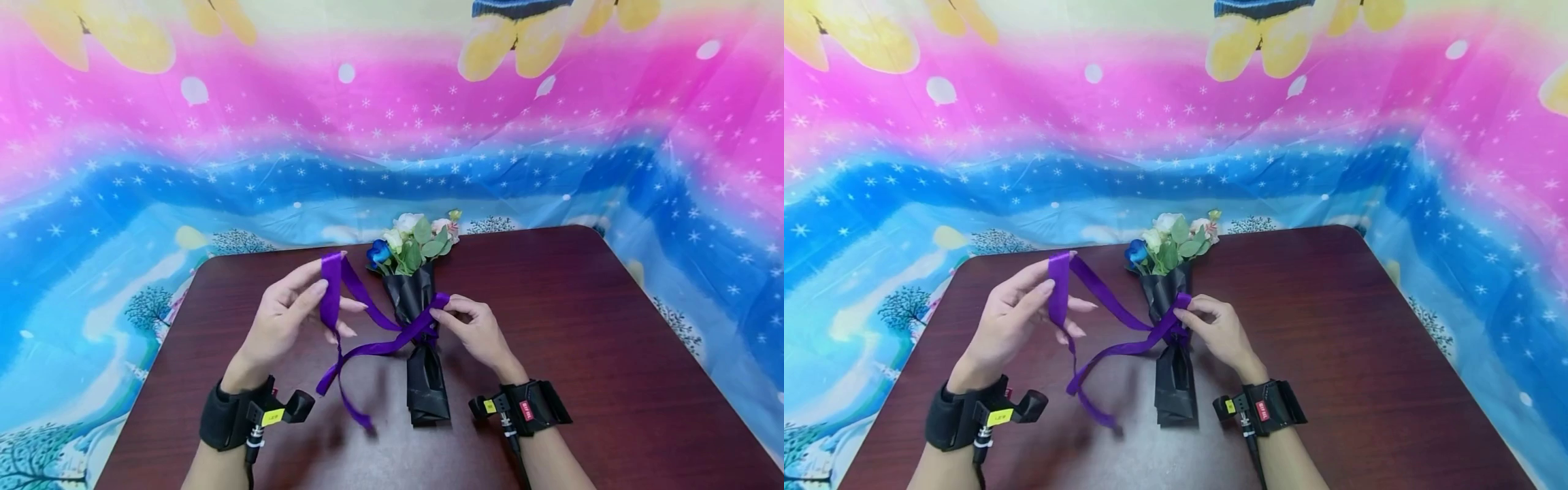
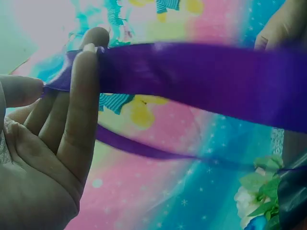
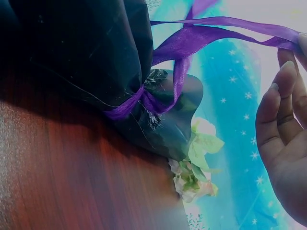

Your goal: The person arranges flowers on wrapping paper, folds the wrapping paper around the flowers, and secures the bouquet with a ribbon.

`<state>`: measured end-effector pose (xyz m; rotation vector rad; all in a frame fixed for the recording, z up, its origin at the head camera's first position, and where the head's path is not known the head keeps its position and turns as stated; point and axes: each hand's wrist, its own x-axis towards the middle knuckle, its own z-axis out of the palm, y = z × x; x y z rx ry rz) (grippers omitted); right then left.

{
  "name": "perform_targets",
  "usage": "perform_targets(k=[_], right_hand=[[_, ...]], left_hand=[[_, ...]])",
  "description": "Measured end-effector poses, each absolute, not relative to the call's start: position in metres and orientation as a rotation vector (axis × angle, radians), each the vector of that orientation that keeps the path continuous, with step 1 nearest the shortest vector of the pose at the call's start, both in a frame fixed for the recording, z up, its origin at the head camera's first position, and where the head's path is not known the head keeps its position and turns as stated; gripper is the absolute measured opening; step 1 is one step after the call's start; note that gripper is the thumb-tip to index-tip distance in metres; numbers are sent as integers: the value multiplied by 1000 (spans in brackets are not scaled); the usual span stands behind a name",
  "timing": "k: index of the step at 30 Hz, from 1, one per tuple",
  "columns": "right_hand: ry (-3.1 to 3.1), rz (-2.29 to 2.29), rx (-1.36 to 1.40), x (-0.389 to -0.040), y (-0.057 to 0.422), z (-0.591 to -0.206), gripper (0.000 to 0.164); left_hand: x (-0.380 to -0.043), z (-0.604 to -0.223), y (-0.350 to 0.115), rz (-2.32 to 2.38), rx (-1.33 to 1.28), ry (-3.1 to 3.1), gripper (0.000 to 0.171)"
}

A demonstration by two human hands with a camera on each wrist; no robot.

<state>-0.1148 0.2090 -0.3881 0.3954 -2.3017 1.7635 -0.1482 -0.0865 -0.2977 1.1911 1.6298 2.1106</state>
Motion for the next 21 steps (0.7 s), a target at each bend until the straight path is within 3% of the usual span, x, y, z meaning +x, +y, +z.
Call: perform_targets(k=[14,21], right_hand=[[-2305,1755,410,-115,209,-390,14],[-2297,1747,415,-116,207,-390,13]], left_hand=[[-142,-311,-72,1674,1200,2072,30],[-141,-313,-54,1501,1323,2204,30]])
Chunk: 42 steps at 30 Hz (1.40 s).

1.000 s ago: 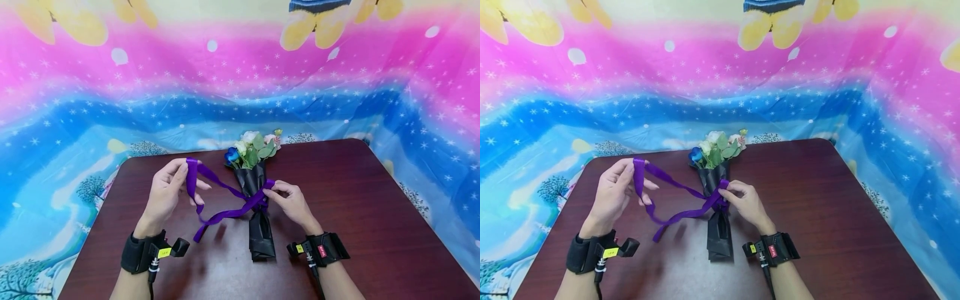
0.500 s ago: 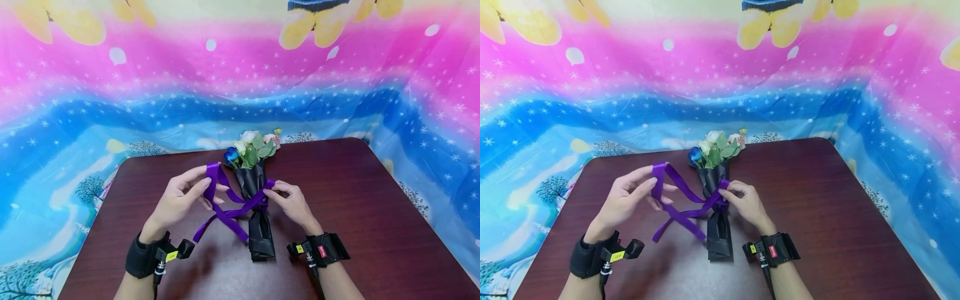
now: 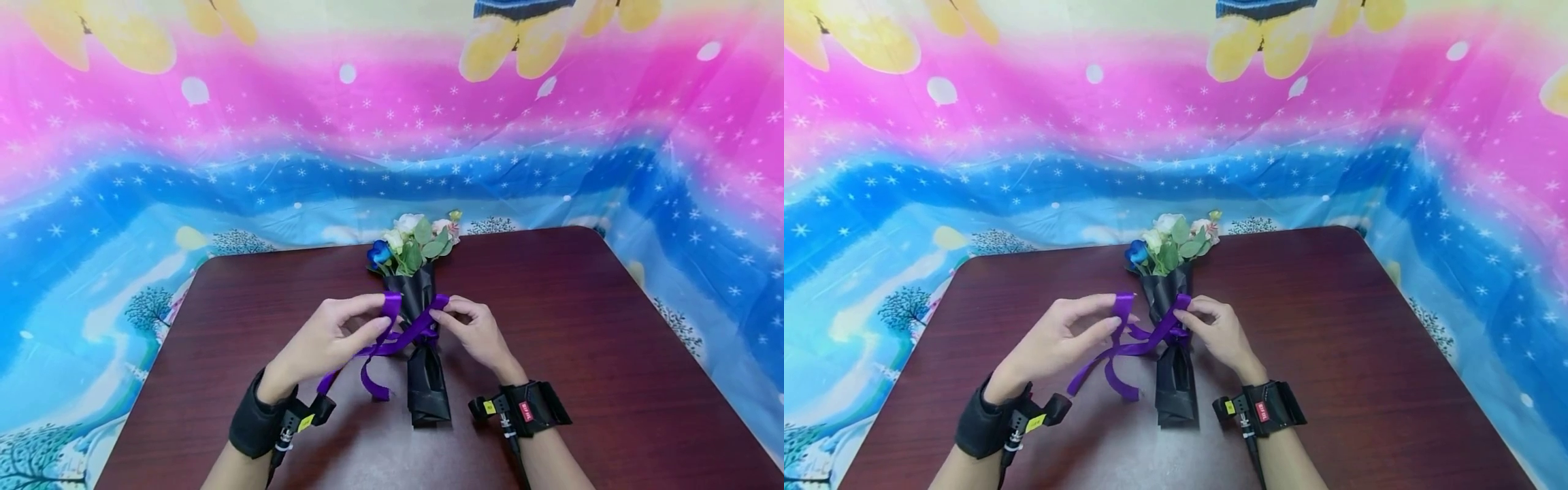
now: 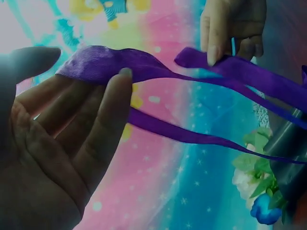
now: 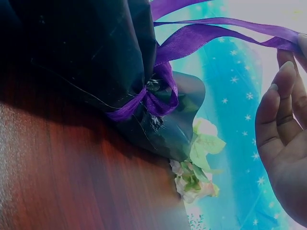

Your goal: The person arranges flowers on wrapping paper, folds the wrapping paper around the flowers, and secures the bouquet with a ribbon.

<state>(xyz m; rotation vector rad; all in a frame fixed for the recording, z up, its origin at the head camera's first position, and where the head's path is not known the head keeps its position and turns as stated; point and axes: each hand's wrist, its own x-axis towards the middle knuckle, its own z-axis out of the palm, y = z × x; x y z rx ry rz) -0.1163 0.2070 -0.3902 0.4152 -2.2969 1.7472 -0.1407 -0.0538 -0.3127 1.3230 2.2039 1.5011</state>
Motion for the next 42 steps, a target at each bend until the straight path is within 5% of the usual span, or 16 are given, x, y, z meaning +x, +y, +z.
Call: perform_targets(k=[7,21,33,42], right_hand=[[-2293,1716,422,-116,209,-390,16],[-2285,1713,437,-116,212,-389,15],[-2308,1715,415,-116,211,-388,17],[-2304,1728,410,-115,210,-386,14]], left_hand=[[-135,-319,-33,1169,1546,2389,33],[-123,-360,-9,333,1593,2471,42],[-144,-378,-14,727,1419,2705,12],[-158,-392,-9,1253,1171,2760,13]])
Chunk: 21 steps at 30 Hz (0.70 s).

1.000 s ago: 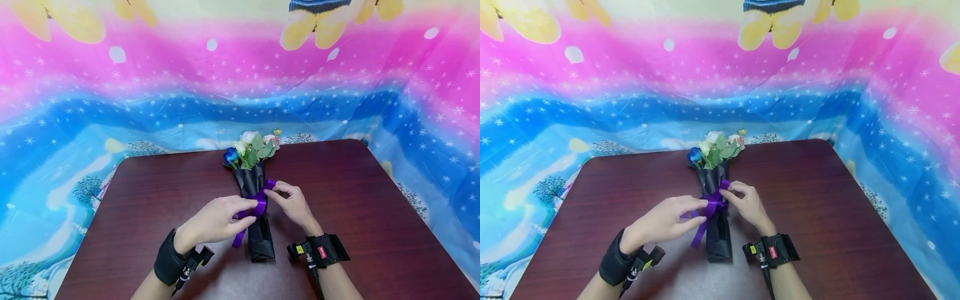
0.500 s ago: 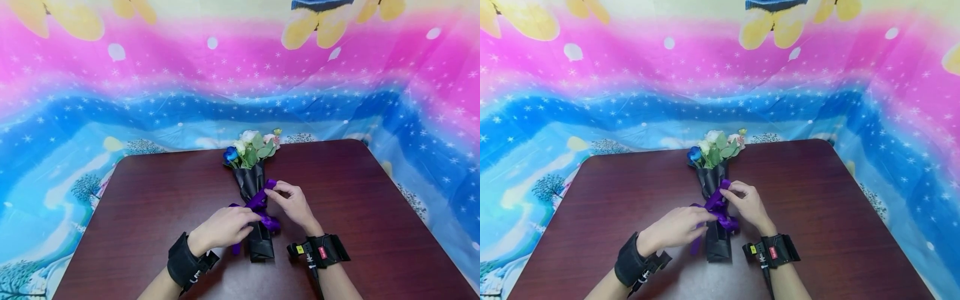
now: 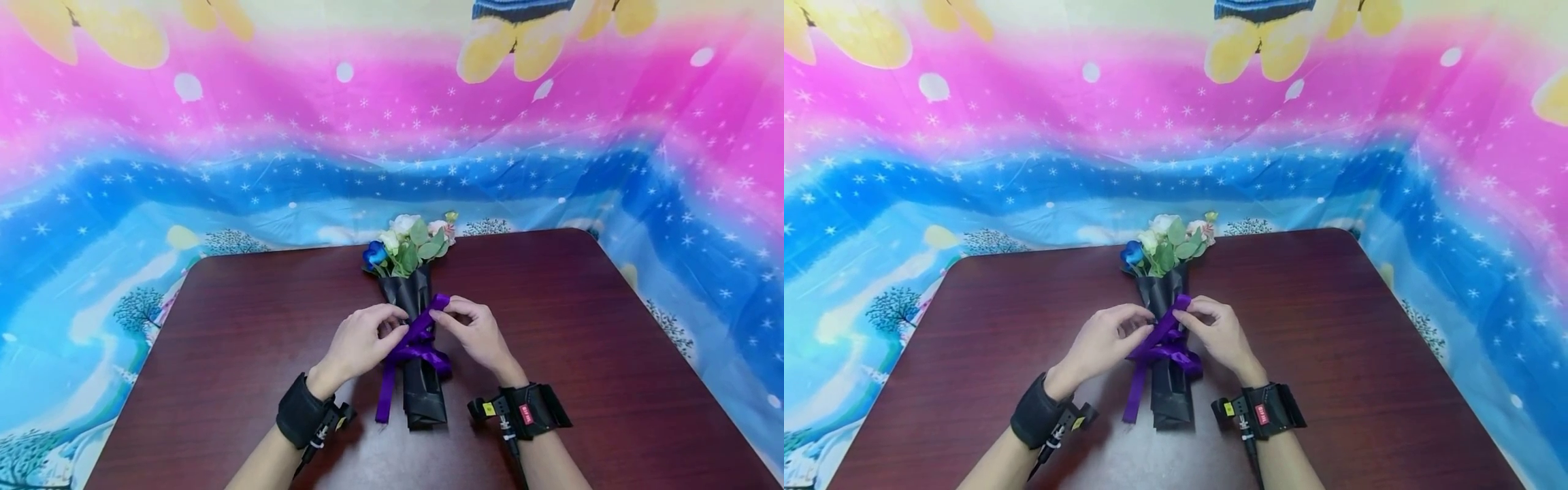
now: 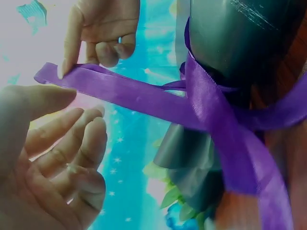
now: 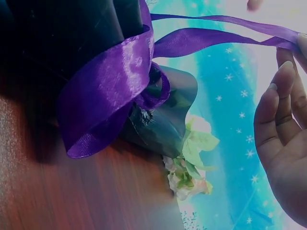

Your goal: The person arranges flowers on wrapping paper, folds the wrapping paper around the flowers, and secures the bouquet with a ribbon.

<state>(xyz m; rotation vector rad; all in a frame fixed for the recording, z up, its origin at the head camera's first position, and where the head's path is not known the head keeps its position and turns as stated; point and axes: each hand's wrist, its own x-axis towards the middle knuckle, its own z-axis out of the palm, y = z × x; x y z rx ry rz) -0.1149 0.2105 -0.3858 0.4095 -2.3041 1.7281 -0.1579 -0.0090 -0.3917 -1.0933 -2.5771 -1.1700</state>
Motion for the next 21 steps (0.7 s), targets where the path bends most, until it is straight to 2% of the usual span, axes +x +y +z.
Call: perform_targets(k=[6,17,21], right_hand=[[-2319,1740,444,-114,208,-381,10],[-2325,1678,488,-113,203,-374,11],[-2335,1679,466,-113,202,-374,10]], left_hand=[[-166,-400,-6,-1503,-1184,-2546,28],[-179,-399,2,-1917,-1193,-2571,21],[-178,-402,4,-1852,-1141,-2601,17]])
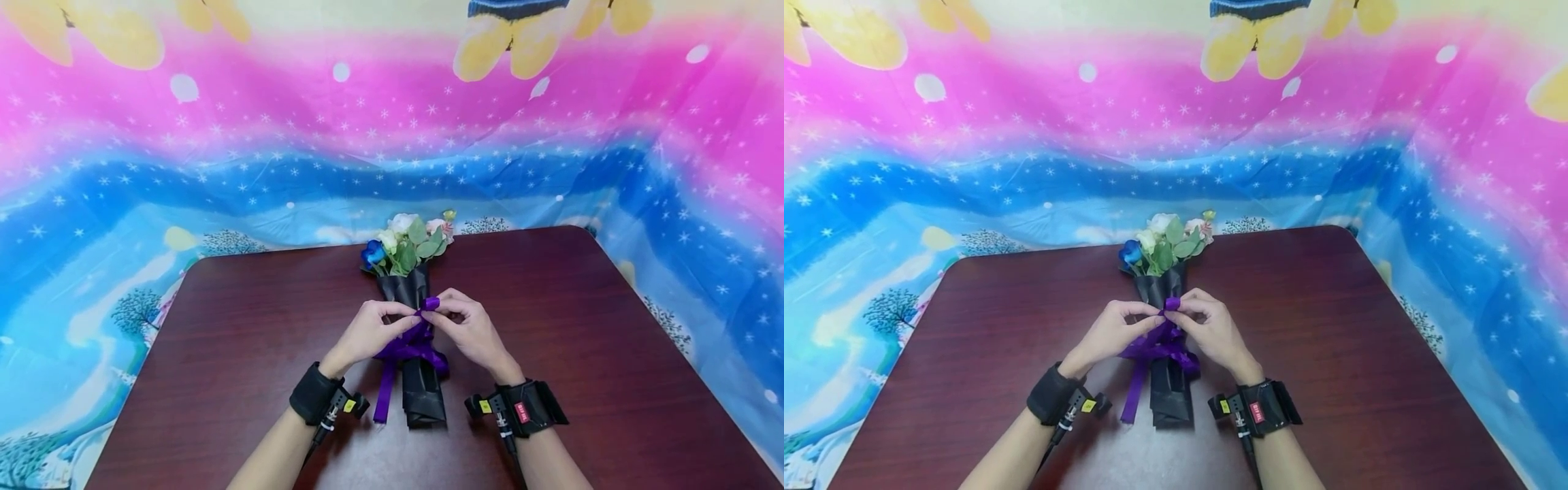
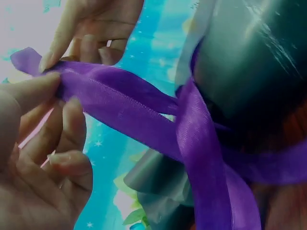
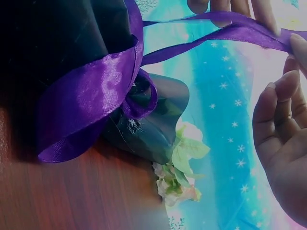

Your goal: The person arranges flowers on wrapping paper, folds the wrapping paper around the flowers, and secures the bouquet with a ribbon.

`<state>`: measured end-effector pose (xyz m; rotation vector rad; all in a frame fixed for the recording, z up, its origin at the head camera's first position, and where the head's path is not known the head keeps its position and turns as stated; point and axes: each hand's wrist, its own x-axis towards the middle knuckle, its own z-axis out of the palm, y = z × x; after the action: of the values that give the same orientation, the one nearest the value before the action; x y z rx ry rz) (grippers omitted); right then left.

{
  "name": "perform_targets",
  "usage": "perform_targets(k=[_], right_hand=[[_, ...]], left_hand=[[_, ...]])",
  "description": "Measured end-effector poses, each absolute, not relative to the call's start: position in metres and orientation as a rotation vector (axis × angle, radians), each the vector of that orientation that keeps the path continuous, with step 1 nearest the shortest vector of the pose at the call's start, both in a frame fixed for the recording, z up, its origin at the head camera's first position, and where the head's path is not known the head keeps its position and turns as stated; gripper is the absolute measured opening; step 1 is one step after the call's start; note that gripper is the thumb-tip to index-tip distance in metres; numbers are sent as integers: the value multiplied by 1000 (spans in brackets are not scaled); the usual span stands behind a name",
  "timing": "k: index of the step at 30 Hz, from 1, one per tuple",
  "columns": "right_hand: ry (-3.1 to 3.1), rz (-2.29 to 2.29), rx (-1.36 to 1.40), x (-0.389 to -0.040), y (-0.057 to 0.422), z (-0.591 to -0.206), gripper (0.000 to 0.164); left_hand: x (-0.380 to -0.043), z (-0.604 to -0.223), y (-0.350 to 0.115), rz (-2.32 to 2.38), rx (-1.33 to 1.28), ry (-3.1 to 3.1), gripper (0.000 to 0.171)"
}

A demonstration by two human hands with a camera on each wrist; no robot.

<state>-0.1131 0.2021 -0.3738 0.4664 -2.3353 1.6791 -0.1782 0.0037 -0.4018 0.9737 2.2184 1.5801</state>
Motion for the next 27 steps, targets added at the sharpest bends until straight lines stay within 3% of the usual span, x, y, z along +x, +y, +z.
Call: perform_targets(k=[10,17,24,27], right_hand=[[-2295,1681,453,-115,199,-378,7],[-2297,1703,430,-126,206,-408,7],[-2289,1738,484,-127,206,-411,9],[-2287,1742,490,-126,205,-410,9]], left_hand=[[-173,-410,3,1355,1073,2546,11],[-170,-412,2,1228,1184,2558,7],[-173,-414,0,1397,1129,2449,28],[-177,-411,-1,1530,1079,2358,23]])
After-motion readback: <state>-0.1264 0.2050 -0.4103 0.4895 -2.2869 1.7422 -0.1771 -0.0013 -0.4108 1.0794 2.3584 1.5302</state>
